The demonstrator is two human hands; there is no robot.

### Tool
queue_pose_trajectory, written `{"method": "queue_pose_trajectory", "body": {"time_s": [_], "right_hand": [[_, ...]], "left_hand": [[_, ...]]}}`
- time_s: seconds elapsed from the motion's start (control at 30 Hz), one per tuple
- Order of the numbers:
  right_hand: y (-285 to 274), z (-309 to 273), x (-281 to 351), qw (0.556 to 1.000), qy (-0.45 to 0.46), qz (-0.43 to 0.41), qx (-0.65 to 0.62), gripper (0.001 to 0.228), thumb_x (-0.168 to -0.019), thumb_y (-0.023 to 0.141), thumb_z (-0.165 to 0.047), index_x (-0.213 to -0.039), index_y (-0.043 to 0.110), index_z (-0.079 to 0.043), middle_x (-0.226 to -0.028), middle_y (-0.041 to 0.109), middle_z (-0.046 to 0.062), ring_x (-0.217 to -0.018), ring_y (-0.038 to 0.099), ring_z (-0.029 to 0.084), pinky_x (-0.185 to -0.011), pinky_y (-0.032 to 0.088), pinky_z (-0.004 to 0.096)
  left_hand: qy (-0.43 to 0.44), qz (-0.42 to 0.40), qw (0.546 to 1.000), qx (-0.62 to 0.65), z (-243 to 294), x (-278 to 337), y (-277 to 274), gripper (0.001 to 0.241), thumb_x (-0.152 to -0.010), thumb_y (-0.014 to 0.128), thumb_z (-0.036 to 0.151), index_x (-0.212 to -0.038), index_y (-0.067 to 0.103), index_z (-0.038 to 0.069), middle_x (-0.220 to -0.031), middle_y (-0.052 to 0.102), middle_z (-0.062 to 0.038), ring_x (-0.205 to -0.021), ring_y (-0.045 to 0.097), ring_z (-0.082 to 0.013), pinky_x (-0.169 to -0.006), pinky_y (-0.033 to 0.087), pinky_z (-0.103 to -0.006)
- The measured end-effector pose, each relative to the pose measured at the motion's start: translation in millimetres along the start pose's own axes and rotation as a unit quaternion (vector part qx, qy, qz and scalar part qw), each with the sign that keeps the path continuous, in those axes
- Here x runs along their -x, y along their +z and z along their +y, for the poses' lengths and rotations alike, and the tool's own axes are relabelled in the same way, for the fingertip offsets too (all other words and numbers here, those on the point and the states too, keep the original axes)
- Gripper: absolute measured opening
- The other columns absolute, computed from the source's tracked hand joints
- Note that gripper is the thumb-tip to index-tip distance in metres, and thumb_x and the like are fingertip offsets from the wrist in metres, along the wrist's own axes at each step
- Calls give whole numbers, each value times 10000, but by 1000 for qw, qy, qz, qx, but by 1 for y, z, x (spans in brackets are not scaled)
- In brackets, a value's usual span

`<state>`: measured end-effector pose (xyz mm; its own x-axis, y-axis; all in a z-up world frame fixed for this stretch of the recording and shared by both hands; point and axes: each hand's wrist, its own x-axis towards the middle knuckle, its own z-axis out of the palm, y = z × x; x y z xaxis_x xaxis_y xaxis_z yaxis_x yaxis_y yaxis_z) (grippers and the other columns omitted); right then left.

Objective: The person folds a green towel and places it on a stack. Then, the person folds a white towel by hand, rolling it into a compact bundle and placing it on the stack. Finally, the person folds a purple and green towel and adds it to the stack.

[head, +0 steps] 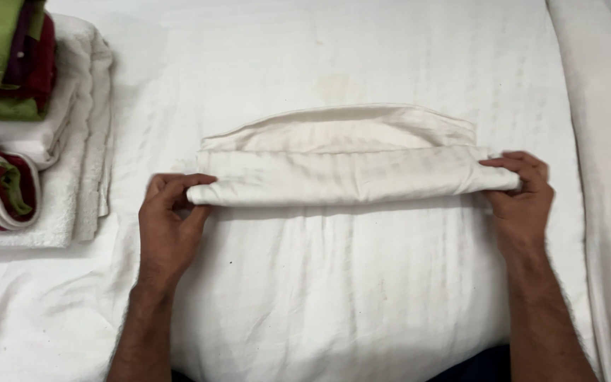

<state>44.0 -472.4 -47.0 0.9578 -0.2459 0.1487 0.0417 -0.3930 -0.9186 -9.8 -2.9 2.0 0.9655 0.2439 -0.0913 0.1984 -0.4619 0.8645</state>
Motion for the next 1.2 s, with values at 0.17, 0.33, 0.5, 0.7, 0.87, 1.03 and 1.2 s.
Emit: {"method": "queue_pose_trajectory", "body": {"time_s": [0.17,0.33,0.5,0.7,0.87,1.03,1.2], "right_hand": [[-19,-9,-5,992,-56,-35,-109,270,-818,620,130,-1017,674,-45,-1425,632,76,-1238,641,138,-1004,570,306],[-30,22,-7,984,-2,-53,-172,211,-910,610,89,-1077,675,-22,-1123,733,77,-1075,697,156,-1020,561,306],[-28,34,-10,987,22,-30,-157,174,-1002,719,14,-1170,676,-9,-999,695,38,-942,632,108,-945,515,250],[-15,6,-11,976,214,-10,-50,333,-954,763,-110,-1249,642,-13,-894,704,44,-861,623,100,-788,474,229],[-17,-3,-6,976,208,-38,50,381,-904,746,-118,-1267,672,-31,-1108,686,91,-950,621,155,-754,521,308],[29,-40,22,955,-123,1,269,350,-1027,598,-95,-1364,632,-8,-1481,555,191,-1397,445,340,-1112,355,477],[71,-45,41,921,-190,-156,302,484,-1101,394,-278,-1521,473,-52,-1659,354,196,-1589,192,373,-1285,71,540]], "left_hand": [[186,53,981,7,4,0,-4,237,-869,725,14,-1102,708,55,-1208,642,-126,-1121,609,-235,-977,533,-383],[44,10,995,87,-3,0,1,156,-995,645,102,-1140,661,46,-1026,716,-58,-991,687,-151,-889,573,-342],[-11,30,996,82,1,-5,2,184,-1020,635,167,-1143,650,32,-965,724,-68,-910,697,-136,-815,591,-323],[-120,67,989,-53,4,-10,6,363,-972,720,249,-1256,640,38,-939,687,-99,-811,616,-180,-714,534,-346],[118,140,958,-218,2,0,16,482,-971,699,271,-1349,593,-8,-1323,609,-200,-1169,580,-312,-989,476,-489],[289,55,893,-341,11,9,75,535,-1048,563,365,-1511,498,106,-1643,383,-158,-1551,277,-313,-1266,146,-594],[279,-20,870,-407,3,7,96,620,-1053,474,467,-1603,344,214,-1704,206,-76,-1586,93,-250,-1262,-2,-594]]}}
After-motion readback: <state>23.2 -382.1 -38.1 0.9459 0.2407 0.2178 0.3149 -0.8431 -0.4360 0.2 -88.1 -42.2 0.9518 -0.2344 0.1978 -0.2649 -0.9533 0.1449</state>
